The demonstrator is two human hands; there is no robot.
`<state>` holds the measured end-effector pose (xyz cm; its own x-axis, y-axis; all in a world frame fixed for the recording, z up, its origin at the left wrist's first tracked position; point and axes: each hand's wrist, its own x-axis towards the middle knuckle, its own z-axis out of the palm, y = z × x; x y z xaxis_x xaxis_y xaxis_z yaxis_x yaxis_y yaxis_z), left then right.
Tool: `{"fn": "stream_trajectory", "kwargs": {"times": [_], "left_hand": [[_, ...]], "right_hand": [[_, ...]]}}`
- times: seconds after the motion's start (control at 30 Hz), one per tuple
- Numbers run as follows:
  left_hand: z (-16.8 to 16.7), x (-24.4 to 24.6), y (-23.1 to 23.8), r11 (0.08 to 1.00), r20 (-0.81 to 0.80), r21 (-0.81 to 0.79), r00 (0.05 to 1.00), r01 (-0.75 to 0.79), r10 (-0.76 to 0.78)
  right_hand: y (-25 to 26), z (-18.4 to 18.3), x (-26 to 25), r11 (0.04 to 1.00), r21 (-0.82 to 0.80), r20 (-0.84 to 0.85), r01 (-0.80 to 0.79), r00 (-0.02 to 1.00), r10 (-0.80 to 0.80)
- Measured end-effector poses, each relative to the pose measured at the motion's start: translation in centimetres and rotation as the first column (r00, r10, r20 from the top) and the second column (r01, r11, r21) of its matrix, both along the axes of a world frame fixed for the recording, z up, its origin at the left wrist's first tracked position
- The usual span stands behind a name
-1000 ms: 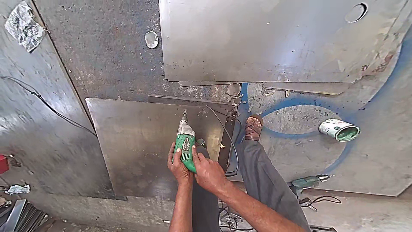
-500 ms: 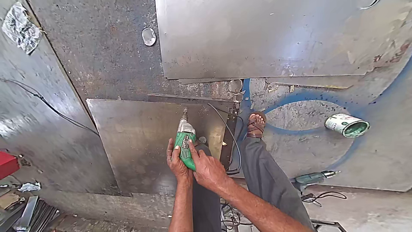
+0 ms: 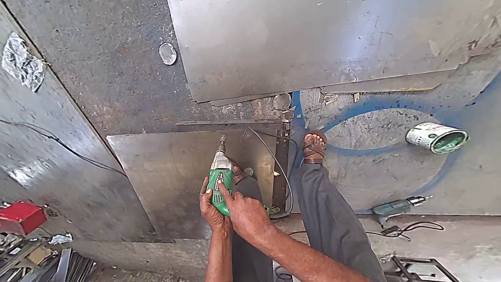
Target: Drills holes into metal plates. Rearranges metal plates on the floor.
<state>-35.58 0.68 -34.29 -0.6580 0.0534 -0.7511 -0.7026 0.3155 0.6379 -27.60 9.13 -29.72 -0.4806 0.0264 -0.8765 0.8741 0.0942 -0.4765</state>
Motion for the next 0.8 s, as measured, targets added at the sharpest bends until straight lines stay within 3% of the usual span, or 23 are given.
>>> {"fn": "stream_trajectory", "kwargs": {"times": [0.27,0.8], "left_hand": [[0.2,-0.4,2.2,0.999,-0.037,-0.029,0.998,0.044,-0.045],[0.2,-0.4,3.4,0.999,-0.035,-0.036,0.999,-0.009,0.008]], "right_hand": [[1.5,-0.1,-0.1,0.998,-0.053,0.036,0.038,0.999,-0.036],[2.5,-0.2,-0.3,1.0,-0.018,0.06,0.017,0.998,-0.016]]}}
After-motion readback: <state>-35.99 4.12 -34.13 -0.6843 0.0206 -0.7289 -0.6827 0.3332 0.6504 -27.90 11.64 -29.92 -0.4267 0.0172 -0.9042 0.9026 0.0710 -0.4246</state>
